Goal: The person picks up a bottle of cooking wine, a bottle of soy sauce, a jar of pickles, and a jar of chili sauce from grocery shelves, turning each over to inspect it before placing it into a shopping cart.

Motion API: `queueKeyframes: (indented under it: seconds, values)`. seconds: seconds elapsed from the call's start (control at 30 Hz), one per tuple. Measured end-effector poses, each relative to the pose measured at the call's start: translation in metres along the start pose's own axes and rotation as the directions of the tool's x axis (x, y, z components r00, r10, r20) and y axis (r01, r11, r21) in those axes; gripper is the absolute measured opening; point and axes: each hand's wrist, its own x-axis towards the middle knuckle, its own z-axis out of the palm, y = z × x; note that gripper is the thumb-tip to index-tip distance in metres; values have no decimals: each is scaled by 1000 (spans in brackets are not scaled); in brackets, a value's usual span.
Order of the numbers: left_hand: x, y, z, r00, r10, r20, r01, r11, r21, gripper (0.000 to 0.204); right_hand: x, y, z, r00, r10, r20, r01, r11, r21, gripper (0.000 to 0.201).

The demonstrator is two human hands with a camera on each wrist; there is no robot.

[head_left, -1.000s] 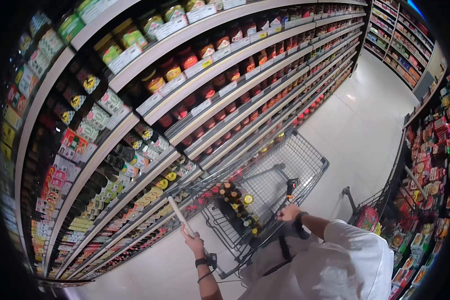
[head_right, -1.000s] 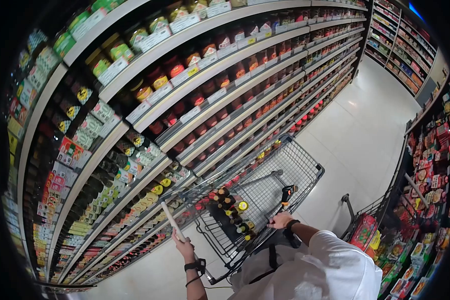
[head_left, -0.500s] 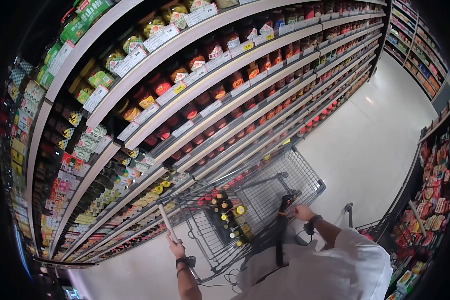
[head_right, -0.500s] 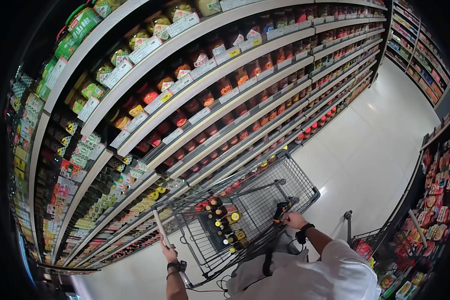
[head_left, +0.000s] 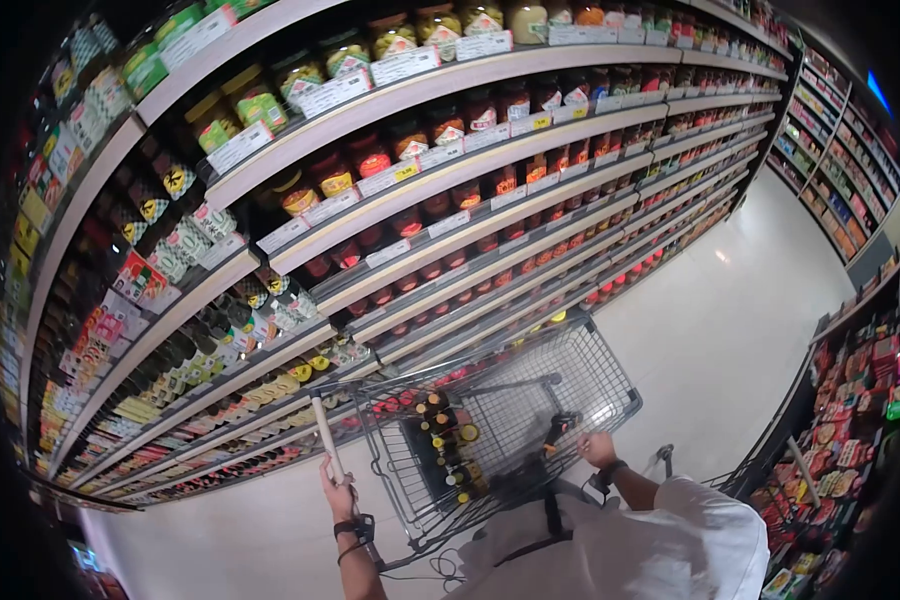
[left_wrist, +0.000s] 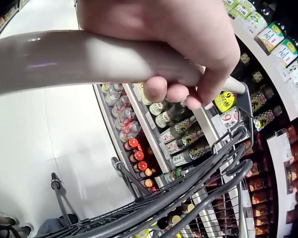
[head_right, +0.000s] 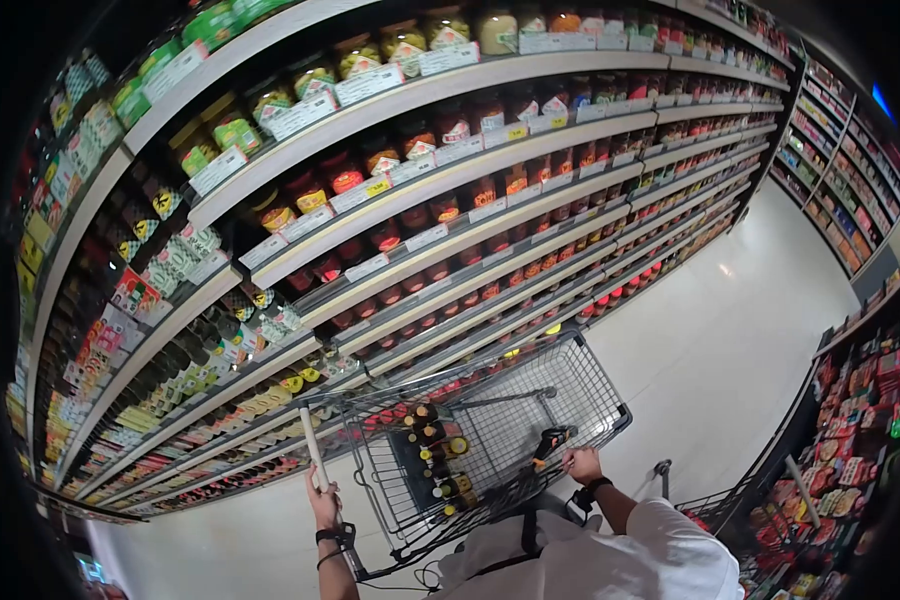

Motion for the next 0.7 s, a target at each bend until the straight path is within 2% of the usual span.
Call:
queueKeyframes:
  seconds: [0.13,0.17,0.27,0.4,0.43,0.57,0.67,0.7]
  values:
    - [-3,9,8,999,-6,45,9,998,-69,71,-1,27,5,995,-24,-92,30,998,63,17]
    - [-2,7,7,998,-4,60,8,997,-75,72,-1,26,5,995,84,-54,-74,983,168,19]
    - [-3,7,13,998,-2,62,7,997,-75,73,-11,22,-3,994,54,-98,-57,998,-27,18]
    - [-4,7,24,999,-1,36,3,998,-55,73,4,31,-8,985,141,96,-154,978,140,18]
    - [-3,5,26,999,0,37,2,998,-55,74,4,35,-6,993,104,59,-104,995,1,20]
    - [-9,8,38,1000,6,21,-4,998,-66,75,13,48,-7,989,129,74,-131,991,23,15]
    - [-17,17,54,999,-3,-52,3,1000,6,73,20,59,-8,999,29,-12,-29,1000,-7,10]
    - [-16,14,56,998,8,-64,-6,1000,30,73,20,60,-9,994,-48,-96,47,999,-19,8]
